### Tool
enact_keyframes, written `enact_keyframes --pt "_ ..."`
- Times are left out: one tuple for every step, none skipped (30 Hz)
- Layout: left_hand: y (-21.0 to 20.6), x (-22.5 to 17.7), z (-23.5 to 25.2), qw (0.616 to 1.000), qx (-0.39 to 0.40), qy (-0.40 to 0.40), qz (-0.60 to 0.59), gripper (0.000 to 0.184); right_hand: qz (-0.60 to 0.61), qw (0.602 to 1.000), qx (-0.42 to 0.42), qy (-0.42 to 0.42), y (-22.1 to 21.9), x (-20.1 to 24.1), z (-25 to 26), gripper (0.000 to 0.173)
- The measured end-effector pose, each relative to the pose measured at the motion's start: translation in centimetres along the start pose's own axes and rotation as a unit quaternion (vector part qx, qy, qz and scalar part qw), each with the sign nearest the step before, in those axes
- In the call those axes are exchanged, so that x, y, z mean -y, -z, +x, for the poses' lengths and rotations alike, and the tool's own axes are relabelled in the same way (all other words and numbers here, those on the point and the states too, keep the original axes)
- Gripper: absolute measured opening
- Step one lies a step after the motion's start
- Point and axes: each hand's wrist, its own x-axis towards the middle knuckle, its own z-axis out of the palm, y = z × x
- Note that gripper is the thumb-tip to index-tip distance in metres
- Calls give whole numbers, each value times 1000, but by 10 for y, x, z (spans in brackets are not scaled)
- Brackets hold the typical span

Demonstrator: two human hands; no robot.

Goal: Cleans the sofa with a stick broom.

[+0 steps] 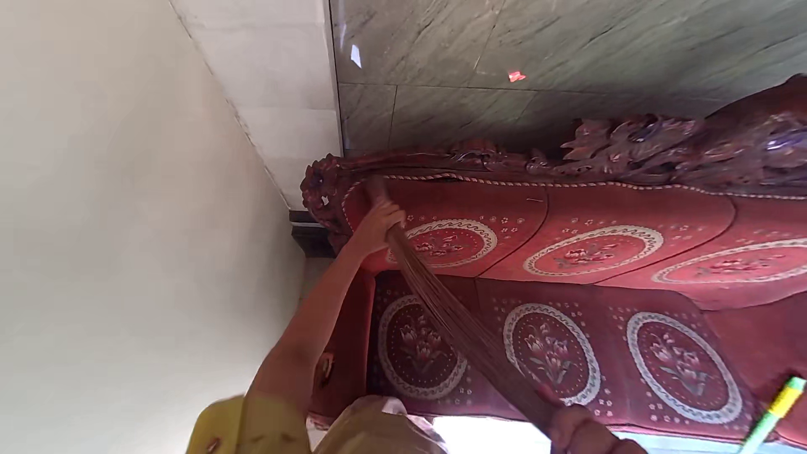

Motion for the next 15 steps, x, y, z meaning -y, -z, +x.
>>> enact_keyframes --pt "10 -7 -25 999 -2 43 23 12 26 1000 -8 -5 8 -1 1 29" --pt "15 -19 -51 995 0 88 41 16 50 999 -13 -8 17 2 0 30" --pt "12 -31 -73 992 -9 117 54 17 69 998 -7 -8 27 8 1 30" --pt "8 -38 -86 989 -25 133 65 18 90 996 0 -2 34 11 2 30" --pt "7 -44 -89 987 -40 139 70 21 112 994 3 11 38 12 4 30" --pt "8 -52 -85 985 -55 144 72 24 126 992 4 27 42 16 6 31" --pt "9 -63 -77 984 -65 155 67 27 128 991 1 42 48 21 8 31" --pt "9 -72 -64 981 -76 164 65 28 129 990 -1 57 54 27 13 31" --pt "8 -77 -46 980 -88 167 59 27 126 989 -3 76 61 33 20 31" --pt "7 -82 -28 980 -100 163 52 27 120 988 -8 95 69 38 27 31" --pt "3 -87 -11 981 -107 156 44 25 110 988 -11 110 77 43 33 31" --pt "-3 -91 5 982 -111 145 41 25 97 987 -13 126 85 48 42 31" --pt "-11 -94 20 984 -115 131 36 24 86 986 -13 141 93 52 53 31" --pt "-19 -99 34 985 -120 116 33 22 83 984 -15 156 101 56 66 31" --pt "-29 -104 48 986 -125 102 34 21 78 982 -14 172 108 59 80 31"
